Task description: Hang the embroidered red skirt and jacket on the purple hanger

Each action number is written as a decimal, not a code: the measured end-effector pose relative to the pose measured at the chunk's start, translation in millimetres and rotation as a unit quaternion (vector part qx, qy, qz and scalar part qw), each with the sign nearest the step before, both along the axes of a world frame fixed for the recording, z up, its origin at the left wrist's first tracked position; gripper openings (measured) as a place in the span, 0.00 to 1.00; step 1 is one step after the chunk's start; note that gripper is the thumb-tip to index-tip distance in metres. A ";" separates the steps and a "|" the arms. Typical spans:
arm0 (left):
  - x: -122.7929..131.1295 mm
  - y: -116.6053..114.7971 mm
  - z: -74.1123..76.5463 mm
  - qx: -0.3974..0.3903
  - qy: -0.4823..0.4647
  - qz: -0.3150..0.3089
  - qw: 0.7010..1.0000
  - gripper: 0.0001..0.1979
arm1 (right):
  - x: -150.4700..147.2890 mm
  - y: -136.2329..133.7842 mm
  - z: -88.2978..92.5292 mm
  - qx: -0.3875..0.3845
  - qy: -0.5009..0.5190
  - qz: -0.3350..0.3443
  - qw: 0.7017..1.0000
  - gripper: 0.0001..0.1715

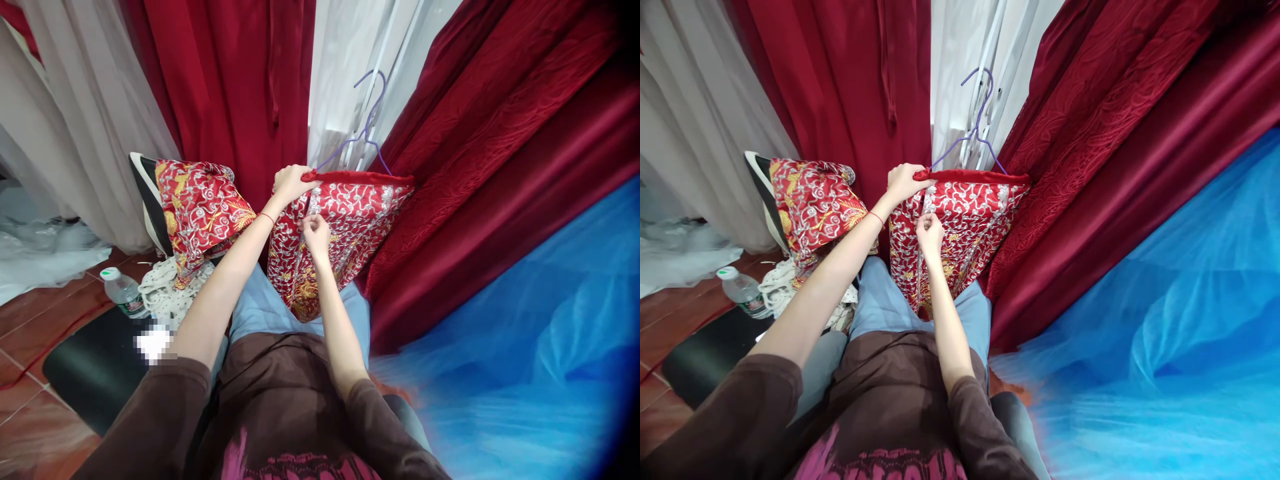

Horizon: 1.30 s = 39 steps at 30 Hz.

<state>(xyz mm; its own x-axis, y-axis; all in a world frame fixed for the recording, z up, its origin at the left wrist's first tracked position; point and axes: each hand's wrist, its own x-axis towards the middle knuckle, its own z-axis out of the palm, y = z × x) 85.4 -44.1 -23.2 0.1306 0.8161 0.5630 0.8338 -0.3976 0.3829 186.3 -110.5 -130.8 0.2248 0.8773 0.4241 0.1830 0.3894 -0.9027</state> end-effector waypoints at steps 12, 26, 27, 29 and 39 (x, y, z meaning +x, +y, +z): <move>-0.5 -1.8 0.7 0.004 0.009 0.004 1.000 0.17 | 0.6 8.7 2.3 0.007 0.038 0.027 0.999 0.09; 3.2 -3.1 -3.0 0.003 -0.010 0.001 1.000 0.16 | 20.1 6.8 2.8 -0.059 0.054 0.086 0.993 0.06; 3.2 -3.7 -2.9 0.003 -0.011 0.000 1.000 0.15 | 19.5 7.8 6.5 -0.076 0.045 0.087 0.992 0.08; 2.9 -4.7 -2.4 0.006 -0.010 0.000 1.000 0.15 | 17.8 10.3 14.9 -0.111 0.030 0.094 0.989 0.13; 3.0 -4.4 -2.5 0.019 0.001 0.002 1.000 0.16 | 8.8 22.2 23.1 -0.145 0.195 0.097 0.965 0.12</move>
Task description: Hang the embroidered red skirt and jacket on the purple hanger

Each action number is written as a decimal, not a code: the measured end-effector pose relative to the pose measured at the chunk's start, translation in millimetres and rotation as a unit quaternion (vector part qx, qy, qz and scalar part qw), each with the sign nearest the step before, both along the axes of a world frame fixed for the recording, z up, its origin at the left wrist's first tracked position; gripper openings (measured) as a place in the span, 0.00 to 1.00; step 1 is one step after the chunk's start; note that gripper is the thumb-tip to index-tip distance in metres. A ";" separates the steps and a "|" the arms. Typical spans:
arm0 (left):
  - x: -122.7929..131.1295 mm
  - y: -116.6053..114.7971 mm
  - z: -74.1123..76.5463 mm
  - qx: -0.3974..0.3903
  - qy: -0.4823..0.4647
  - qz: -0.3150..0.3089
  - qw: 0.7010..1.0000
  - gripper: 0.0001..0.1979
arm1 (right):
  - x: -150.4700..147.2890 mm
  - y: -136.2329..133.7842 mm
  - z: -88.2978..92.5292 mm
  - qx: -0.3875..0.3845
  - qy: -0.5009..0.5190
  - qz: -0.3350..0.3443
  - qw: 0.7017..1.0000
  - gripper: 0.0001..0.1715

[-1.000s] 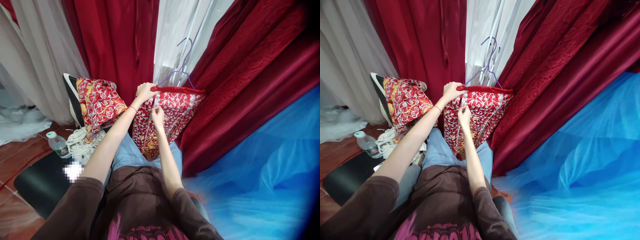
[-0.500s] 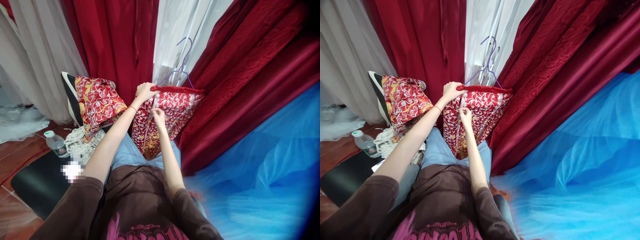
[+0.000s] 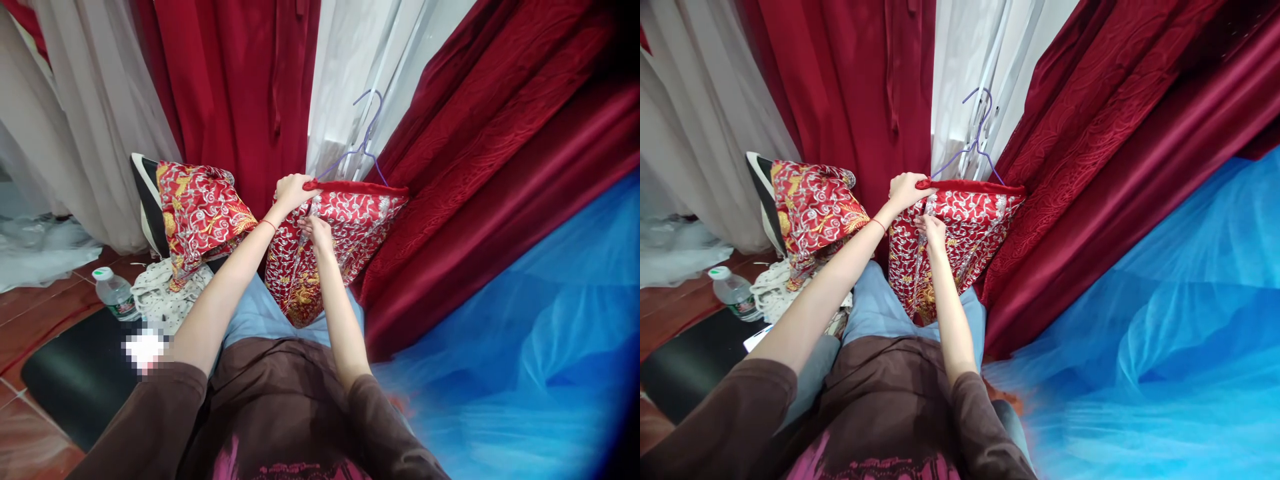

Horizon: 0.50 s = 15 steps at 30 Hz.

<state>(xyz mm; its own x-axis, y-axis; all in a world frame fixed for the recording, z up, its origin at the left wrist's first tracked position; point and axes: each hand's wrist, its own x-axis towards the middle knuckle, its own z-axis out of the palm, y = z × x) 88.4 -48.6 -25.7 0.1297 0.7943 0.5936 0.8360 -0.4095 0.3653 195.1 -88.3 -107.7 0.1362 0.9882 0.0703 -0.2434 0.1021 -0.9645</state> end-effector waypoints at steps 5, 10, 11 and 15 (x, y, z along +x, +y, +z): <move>0.4 2.0 -1.1 -0.002 0.001 0.011 1.000 0.17 | -7.5 6.0 -14.8 0.030 0.053 -0.017 0.998 0.09; 0.3 6.0 0.7 -0.008 0.000 0.011 1.000 0.19 | -6.9 2.5 -24.3 0.057 0.132 0.024 0.989 0.06; -0.7 5.4 1.2 -0.008 -0.006 0.008 1.000 0.19 | -5.7 0.6 -25.0 0.062 0.139 0.034 0.988 0.06; -7.8 -8.6 -7.9 0.035 -0.079 -0.014 0.996 0.23 | 1.8 -8.1 -22.7 0.051 0.096 0.038 0.993 0.06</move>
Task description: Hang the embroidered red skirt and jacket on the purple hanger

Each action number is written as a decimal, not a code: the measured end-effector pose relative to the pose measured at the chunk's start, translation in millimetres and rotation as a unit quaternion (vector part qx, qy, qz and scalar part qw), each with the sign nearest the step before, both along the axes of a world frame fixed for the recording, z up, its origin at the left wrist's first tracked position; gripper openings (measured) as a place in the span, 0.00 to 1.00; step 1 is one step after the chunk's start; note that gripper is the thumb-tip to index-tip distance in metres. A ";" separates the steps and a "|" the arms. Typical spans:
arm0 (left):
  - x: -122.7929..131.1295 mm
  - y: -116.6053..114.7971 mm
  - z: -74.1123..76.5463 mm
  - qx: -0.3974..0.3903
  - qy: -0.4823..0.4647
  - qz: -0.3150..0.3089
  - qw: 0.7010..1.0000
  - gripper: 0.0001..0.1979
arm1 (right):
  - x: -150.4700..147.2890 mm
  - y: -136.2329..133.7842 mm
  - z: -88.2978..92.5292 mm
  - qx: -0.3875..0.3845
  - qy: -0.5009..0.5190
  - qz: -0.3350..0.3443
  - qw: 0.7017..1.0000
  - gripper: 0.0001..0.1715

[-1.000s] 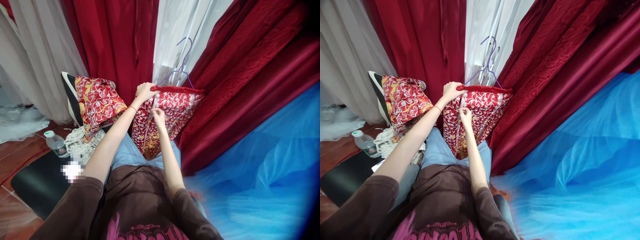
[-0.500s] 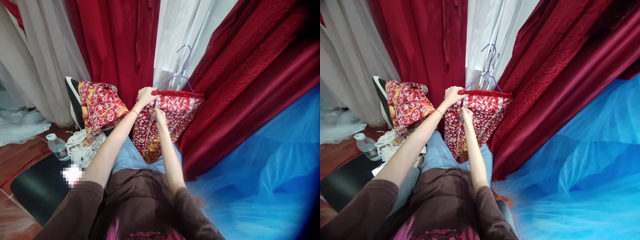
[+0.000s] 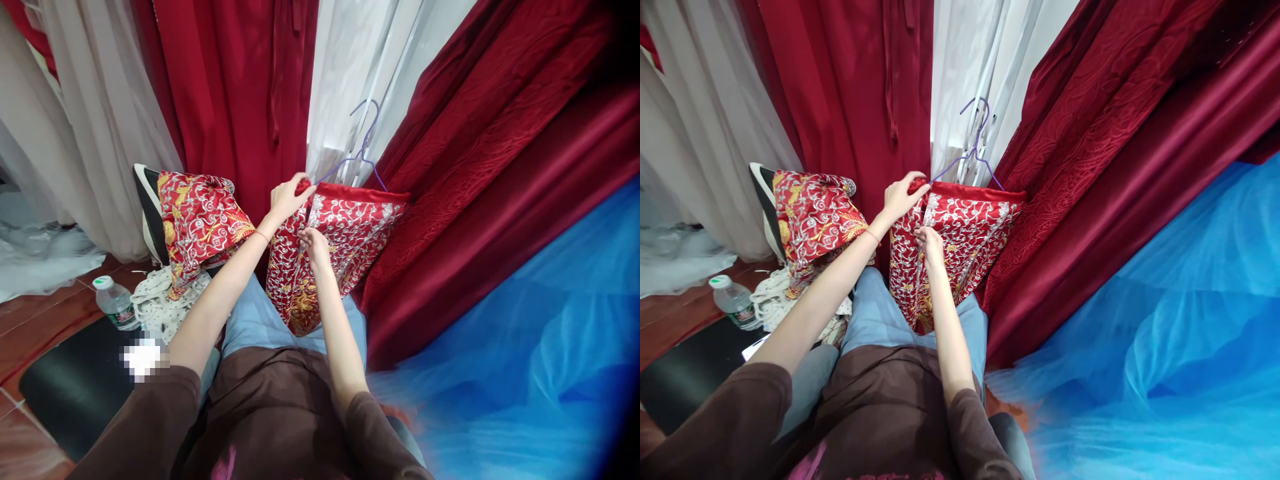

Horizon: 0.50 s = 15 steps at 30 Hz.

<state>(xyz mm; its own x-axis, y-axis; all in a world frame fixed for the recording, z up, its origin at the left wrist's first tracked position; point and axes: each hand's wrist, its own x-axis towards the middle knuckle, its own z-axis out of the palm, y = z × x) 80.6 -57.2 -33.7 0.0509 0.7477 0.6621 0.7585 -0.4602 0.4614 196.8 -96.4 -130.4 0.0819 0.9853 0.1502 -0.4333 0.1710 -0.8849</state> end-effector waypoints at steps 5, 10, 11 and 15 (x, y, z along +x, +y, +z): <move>-1.8 -30.2 -61.3 0.171 -0.119 0.088 0.974 0.26 | 6.0 -7.4 11.3 0.045 -0.121 -0.011 0.992 0.11; 5.8 -34.9 -119.9 0.098 0.000 0.092 0.991 0.11 | 2.9 -10.7 19.1 0.089 -0.143 -0.008 0.986 0.10; 7.0 -33.5 -123.0 0.070 0.028 0.081 0.994 0.10 | 1.9 -11.1 19.8 0.088 -0.141 -0.008 0.986 0.09; 10.0 -29.0 -113.0 -0.014 0.058 0.106 0.993 0.08 | -3.4 -12.8 22.5 0.066 -0.125 0.002 0.990 0.08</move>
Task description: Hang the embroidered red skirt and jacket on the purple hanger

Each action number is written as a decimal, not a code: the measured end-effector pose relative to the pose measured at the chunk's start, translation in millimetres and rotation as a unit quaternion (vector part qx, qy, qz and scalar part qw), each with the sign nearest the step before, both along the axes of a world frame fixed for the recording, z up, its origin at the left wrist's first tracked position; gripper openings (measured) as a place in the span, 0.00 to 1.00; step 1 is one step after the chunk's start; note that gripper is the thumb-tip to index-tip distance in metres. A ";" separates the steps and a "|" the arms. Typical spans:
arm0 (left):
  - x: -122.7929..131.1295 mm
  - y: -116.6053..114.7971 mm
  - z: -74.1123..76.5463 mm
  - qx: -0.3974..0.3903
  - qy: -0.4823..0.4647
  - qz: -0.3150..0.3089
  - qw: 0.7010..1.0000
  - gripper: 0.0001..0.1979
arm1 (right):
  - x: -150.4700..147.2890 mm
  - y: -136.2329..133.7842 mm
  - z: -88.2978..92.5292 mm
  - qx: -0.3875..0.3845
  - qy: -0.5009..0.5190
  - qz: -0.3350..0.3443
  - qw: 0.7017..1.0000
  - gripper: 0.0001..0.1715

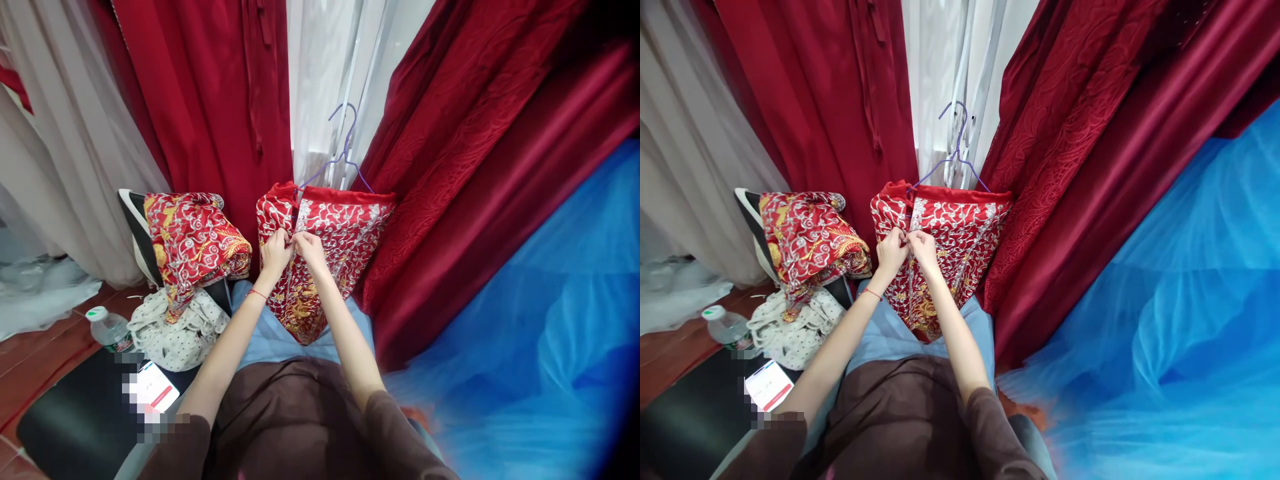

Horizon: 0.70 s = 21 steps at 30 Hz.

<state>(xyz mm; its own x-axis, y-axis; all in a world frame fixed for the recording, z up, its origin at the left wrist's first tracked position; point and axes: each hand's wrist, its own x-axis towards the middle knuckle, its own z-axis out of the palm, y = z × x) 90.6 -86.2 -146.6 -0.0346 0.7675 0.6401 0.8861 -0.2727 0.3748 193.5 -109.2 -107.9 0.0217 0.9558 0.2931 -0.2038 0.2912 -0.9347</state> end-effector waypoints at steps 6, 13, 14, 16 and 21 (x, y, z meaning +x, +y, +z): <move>3.4 -3.2 13.2 -0.041 0.013 -0.042 0.998 0.10 | -13.7 -1.6 14.4 -0.012 0.065 -0.019 0.998 0.12; 6.0 -18.0 6.5 -0.030 0.021 -0.067 0.997 0.14 | -24.4 11.6 55.7 -0.032 0.085 -0.089 0.992 0.14; 6.5 -20.0 7.8 -0.028 0.024 -0.060 0.998 0.15 | -25.0 14.1 61.5 -0.040 0.085 -0.097 0.991 0.15; 8.3 -23.3 11.4 -0.028 0.032 -0.042 0.998 0.15 | -25.7 17.9 70.9 -0.056 0.088 -0.109 0.989 0.16; 14.2 -30.0 15.9 -0.024 0.056 -0.016 0.998 0.17 | -21.9 15.4 75.9 -0.043 0.104 -0.103 0.988 0.17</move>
<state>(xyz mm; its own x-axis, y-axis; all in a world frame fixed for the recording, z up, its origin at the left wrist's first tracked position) 104.8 -116.1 -130.7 0.0605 0.7972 0.6006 0.9146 -0.2854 0.2866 171.5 -93.8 -32.0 0.2700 0.9459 0.1800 -0.3395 0.2685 -0.9015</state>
